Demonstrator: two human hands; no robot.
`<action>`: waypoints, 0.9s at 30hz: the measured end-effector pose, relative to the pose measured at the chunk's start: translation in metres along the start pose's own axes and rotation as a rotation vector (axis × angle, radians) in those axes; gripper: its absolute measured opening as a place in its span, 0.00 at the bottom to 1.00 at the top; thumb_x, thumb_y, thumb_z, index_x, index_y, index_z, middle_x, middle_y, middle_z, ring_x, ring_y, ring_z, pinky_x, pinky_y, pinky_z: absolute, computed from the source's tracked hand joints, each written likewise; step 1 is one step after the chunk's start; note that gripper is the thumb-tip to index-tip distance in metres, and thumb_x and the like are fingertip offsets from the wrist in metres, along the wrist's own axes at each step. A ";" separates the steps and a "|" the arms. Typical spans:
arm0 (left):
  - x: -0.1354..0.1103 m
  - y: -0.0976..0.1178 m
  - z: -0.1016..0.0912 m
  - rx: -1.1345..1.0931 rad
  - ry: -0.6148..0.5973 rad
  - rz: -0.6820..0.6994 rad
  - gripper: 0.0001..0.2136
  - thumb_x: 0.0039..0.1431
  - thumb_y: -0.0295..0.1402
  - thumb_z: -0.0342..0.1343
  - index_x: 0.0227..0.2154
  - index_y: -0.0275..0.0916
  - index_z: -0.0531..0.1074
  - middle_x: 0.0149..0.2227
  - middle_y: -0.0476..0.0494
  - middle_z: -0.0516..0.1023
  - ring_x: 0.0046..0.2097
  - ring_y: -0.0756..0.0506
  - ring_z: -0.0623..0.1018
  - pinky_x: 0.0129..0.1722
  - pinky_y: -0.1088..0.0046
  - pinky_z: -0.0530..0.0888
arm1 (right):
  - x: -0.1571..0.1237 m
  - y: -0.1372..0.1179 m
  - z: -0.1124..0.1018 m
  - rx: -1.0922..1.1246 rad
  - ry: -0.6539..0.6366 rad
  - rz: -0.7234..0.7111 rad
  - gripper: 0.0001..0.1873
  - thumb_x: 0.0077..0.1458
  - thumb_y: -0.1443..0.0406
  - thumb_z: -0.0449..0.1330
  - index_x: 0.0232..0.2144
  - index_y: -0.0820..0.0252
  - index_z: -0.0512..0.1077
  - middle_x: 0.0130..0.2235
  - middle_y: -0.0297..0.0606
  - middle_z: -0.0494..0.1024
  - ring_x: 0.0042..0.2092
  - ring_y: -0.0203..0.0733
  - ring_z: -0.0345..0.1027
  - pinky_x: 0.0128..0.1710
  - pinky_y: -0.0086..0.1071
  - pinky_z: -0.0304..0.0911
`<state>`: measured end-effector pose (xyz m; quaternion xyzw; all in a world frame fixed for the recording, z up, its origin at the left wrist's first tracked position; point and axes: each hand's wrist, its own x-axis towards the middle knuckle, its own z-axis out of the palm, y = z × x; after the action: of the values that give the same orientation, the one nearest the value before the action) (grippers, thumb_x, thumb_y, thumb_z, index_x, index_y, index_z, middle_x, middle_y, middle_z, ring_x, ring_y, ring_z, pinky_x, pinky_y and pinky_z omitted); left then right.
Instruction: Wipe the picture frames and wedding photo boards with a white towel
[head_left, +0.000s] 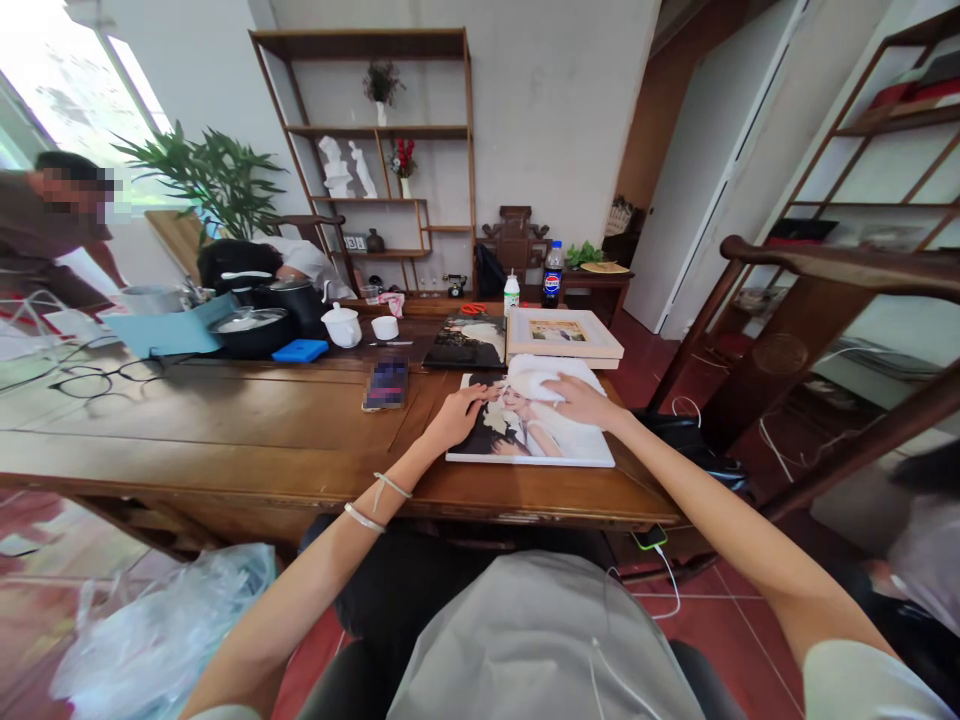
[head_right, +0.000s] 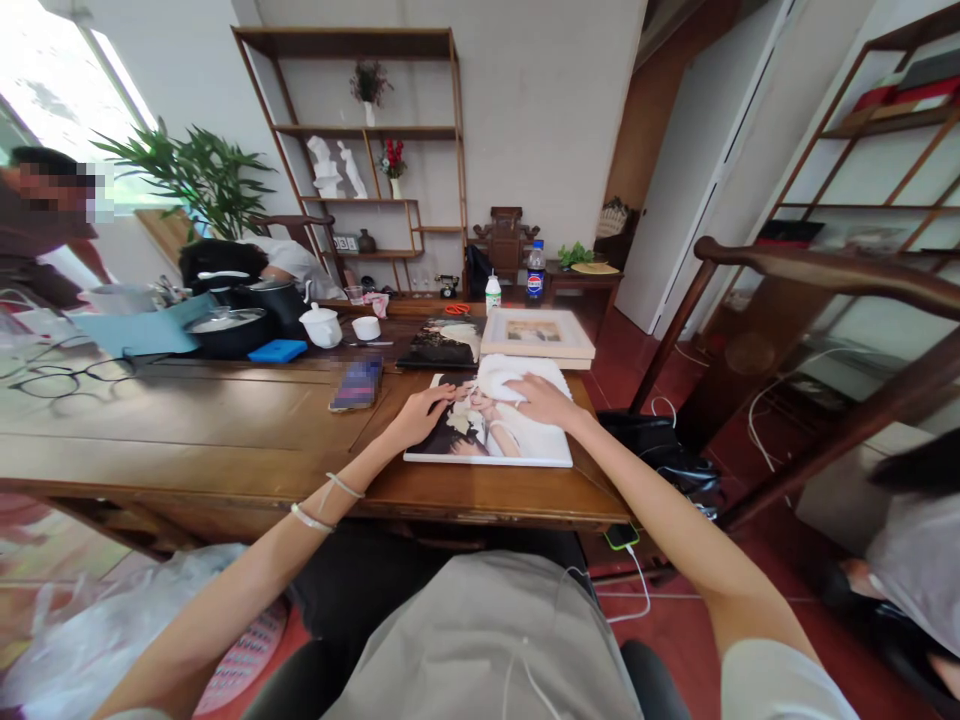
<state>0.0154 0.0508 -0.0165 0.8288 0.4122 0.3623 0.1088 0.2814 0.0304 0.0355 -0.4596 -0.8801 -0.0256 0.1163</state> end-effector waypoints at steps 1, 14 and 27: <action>0.000 0.000 0.001 0.002 0.006 -0.004 0.13 0.59 0.23 0.47 0.40 0.35 0.75 0.50 0.39 0.76 0.54 0.43 0.73 0.56 0.62 0.68 | 0.004 0.004 0.002 -0.020 0.014 0.031 0.20 0.55 0.70 0.51 0.50 0.66 0.69 0.48 0.50 0.75 0.53 0.53 0.64 0.51 0.43 0.58; -0.001 0.002 -0.002 -0.001 -0.001 -0.023 0.18 0.55 0.22 0.48 0.46 0.36 0.74 0.52 0.40 0.74 0.56 0.42 0.71 0.57 0.61 0.66 | -0.056 -0.098 -0.014 0.061 0.004 -0.325 0.18 0.44 0.74 0.55 0.39 0.60 0.75 0.59 0.48 0.65 0.62 0.51 0.52 0.58 0.47 0.50; -0.001 0.002 0.001 0.001 0.033 -0.017 0.13 0.59 0.24 0.47 0.40 0.38 0.76 0.49 0.41 0.76 0.54 0.44 0.73 0.56 0.63 0.68 | 0.022 0.006 -0.003 0.009 0.014 0.002 0.16 0.61 0.61 0.50 0.46 0.63 0.71 0.42 0.48 0.77 0.45 0.51 0.69 0.44 0.37 0.60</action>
<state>0.0166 0.0490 -0.0169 0.8193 0.4211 0.3749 0.1045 0.2744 0.0511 0.0430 -0.4599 -0.8789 -0.0248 0.1242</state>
